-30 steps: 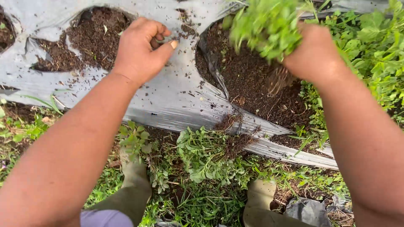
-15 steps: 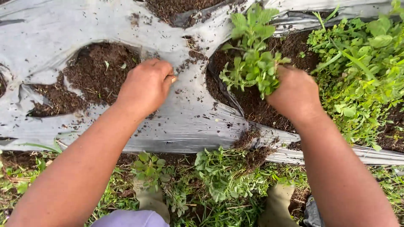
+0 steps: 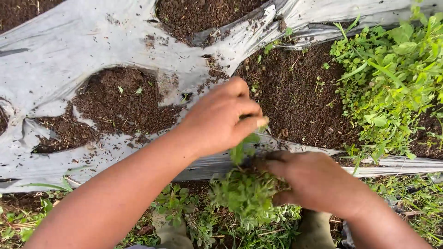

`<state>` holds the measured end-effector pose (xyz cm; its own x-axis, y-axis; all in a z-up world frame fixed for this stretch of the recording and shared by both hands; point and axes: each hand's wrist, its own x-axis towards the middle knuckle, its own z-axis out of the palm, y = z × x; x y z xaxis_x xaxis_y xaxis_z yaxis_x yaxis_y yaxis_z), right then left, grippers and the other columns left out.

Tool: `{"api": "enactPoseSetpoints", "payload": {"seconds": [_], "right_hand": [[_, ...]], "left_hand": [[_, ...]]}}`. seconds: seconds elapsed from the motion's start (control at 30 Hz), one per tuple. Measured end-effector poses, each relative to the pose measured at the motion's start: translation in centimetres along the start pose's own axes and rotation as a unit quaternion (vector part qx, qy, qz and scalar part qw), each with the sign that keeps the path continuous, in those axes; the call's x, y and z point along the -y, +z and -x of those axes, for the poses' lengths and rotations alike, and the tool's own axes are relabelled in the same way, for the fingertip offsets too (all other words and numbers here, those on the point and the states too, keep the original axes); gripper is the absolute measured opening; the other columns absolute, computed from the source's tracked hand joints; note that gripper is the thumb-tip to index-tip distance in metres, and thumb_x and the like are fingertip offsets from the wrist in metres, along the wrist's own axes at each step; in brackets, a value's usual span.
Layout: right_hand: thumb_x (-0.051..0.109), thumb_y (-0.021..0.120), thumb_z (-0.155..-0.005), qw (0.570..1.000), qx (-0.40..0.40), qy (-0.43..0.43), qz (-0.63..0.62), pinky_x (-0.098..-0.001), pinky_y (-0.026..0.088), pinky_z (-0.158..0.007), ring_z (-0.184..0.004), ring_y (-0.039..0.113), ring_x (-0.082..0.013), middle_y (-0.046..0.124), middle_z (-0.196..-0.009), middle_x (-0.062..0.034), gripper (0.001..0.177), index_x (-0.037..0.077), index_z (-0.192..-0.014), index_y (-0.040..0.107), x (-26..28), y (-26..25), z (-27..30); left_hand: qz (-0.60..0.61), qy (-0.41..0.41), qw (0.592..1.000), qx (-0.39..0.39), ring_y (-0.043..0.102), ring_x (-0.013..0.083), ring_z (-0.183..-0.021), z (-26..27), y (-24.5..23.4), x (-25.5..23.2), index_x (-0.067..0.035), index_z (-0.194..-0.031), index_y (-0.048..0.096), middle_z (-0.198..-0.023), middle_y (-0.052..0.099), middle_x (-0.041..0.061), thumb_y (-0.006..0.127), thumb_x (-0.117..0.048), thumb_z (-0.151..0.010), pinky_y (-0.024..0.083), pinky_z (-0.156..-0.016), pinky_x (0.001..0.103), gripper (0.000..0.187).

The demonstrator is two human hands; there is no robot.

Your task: The person kneels in a garden and pulls weeds from the soil by hand. They remove the weeds from around the base of small green plants growing in a bed covered with plastic mulch.

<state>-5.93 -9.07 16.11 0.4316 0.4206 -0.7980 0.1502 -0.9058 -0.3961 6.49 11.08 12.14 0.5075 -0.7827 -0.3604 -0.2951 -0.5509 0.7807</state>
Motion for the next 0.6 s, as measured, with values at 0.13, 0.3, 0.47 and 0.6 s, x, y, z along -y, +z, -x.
{"api": "enactPoseSetpoints", "payload": {"seconds": [0.13,0.3,0.47,0.6], "right_hand": [[0.033,0.079,-0.081,0.969,-0.221,-0.013,-0.113,-0.0376,0.058,-0.092,-0.096,0.077,-0.0217,0.081,-0.11,-0.0025,0.034,0.019,-0.112,0.079,-3.9,-7.5,-2.2],[0.033,0.079,-0.093,0.847,-0.445,0.225,-0.184,-0.0411,0.051,-0.098,-0.107,0.069,-0.0289,0.07,-0.127,-0.0139,0.041,0.012,-0.128,0.073,-7.3,-16.5,-11.0],[0.058,0.068,-0.098,0.863,-0.384,0.327,-0.038,-0.0533,0.06,-0.078,-0.101,0.067,-0.038,0.067,-0.114,-0.0173,0.056,0.007,-0.121,0.067,-8.5,-18.6,-19.0],[0.013,0.067,-0.078,0.781,-0.608,0.144,0.019,-0.0544,0.054,-0.065,-0.073,0.064,-0.0429,0.067,-0.081,-0.0186,0.008,0.006,-0.075,0.07,-12.9,-15.2,-24.3]], "left_hand": [[-0.028,0.037,0.984,-0.174,0.058,0.0241,-0.096,-5.5,-2.8,3.7,-0.015,-0.112,0.074,-0.106,0.059,0.007,0.059,-0.044,-0.099,0.051,-0.087,0.046,0.035],[-0.084,-0.01,0.936,-0.341,0.063,0.0298,-0.099,-13.7,-4.9,9.2,-0.012,-0.115,0.074,-0.101,0.058,0.005,0.076,-0.029,-0.094,0.048,-0.084,0.054,0.028],[0.003,-0.06,0.927,-0.37,0.066,0.0314,-0.098,-15.2,-4.2,10.9,-0.011,-0.115,0.071,-0.108,0.063,0.007,0.07,-0.031,-0.092,0.05,-0.083,0.051,0.03],[0.012,-0.012,0.905,-0.424,0.065,0.0341,-0.094,-15.1,-3.5,11.8,-0.013,-0.103,0.072,-0.098,0.063,0.008,0.074,-0.031,-0.085,0.049,-0.075,0.051,0.026]]}}
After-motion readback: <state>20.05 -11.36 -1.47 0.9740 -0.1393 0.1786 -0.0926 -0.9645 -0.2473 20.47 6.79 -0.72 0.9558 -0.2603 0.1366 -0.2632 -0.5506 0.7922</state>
